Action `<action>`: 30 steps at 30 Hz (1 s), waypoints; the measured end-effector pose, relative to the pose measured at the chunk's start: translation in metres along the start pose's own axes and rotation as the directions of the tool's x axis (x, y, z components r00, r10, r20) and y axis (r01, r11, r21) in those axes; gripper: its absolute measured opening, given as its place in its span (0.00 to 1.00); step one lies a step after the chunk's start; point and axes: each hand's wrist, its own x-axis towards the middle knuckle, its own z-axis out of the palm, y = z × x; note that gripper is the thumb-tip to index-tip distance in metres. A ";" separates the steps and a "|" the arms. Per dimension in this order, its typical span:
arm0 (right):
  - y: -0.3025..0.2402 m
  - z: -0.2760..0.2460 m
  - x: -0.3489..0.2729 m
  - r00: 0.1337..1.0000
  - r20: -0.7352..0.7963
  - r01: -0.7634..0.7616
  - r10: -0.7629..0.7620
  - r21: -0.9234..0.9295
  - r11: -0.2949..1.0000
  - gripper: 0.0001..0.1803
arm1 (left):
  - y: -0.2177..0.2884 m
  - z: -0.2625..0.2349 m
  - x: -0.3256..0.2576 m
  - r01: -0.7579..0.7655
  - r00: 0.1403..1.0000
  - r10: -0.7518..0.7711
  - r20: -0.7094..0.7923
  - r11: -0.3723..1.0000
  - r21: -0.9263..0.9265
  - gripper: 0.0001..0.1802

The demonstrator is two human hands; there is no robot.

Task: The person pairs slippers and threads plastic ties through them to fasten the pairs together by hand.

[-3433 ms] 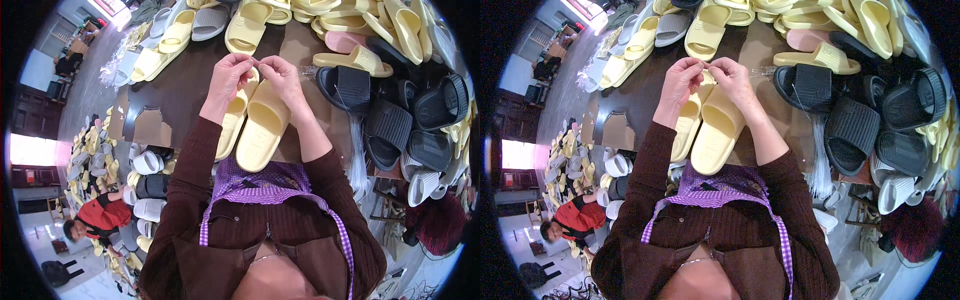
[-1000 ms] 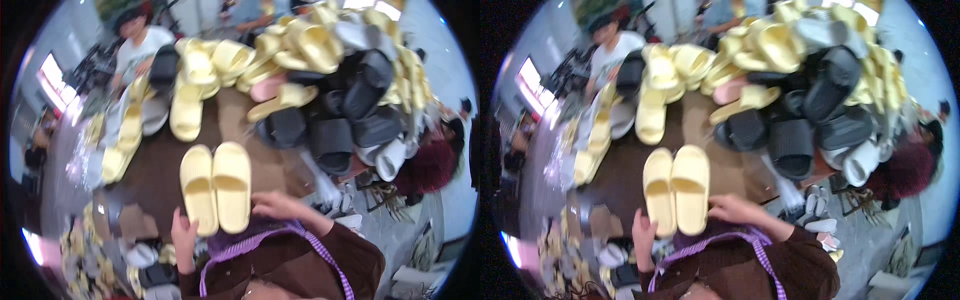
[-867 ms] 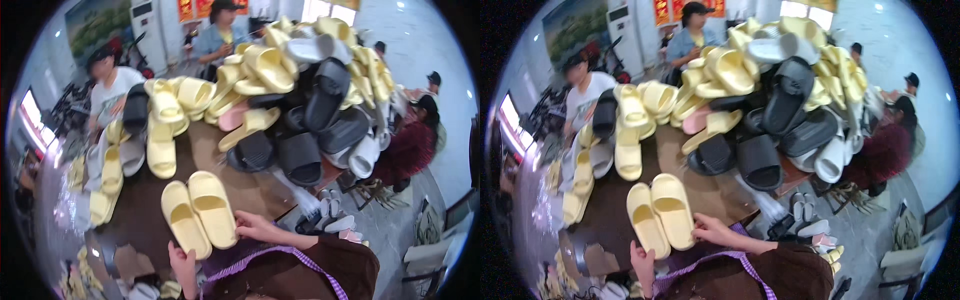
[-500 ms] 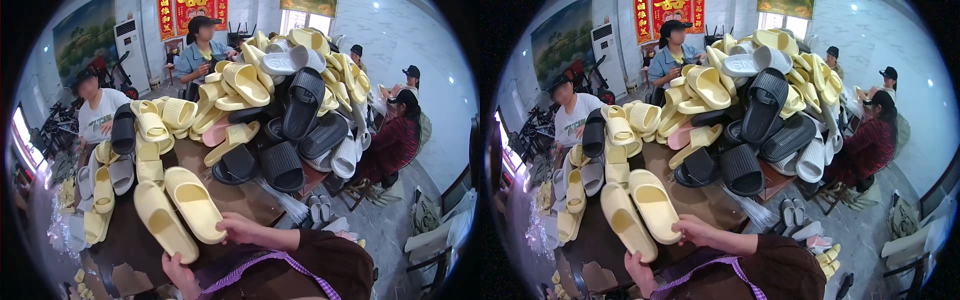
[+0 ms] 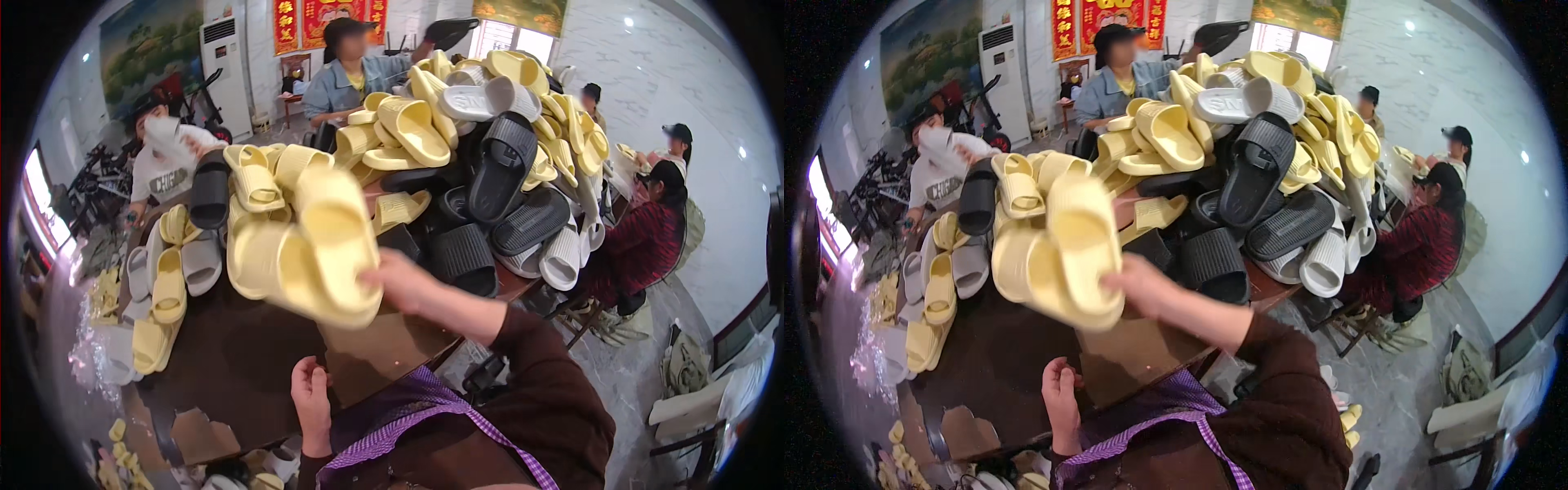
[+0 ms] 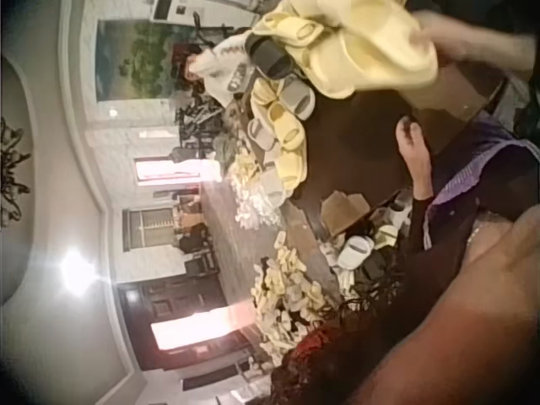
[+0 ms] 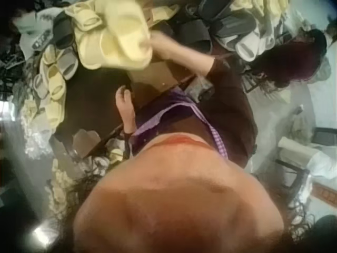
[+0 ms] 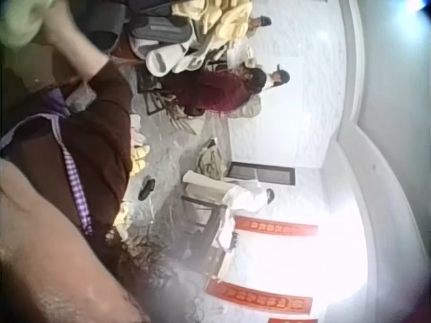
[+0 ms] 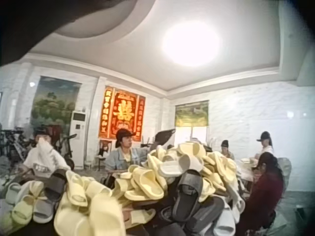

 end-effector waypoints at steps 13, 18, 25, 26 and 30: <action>-0.352 -0.153 0.096 0.637 -0.546 0.546 -0.544 -0.180 0.818 0.30 | -0.024 -0.016 0.003 -0.035 0.998 0.036 -0.048 0.999 0.035 0.08; -0.245 -0.108 0.058 0.816 -0.228 0.404 -0.531 -0.432 0.806 0.21 | -0.023 -0.018 0.000 -0.015 0.999 0.016 -0.039 0.999 0.037 0.07; -0.145 -0.064 -0.034 0.938 -0.048 0.281 -0.342 -0.470 0.837 0.16 | -0.020 -0.021 0.004 -0.020 1.000 0.022 -0.013 0.992 0.126 0.07; -0.137 -0.059 -0.051 0.940 0.003 0.296 -0.341 -0.504 0.811 0.16 | -0.012 -0.019 0.004 -0.008 1.000 0.007 0.007 0.994 0.109 0.08; -0.094 -0.043 -0.100 0.957 0.206 0.279 -0.202 -0.479 0.833 0.15 | 0.012 -0.018 0.012 0.056 0.998 -0.056 -0.006 0.984 0.170 0.10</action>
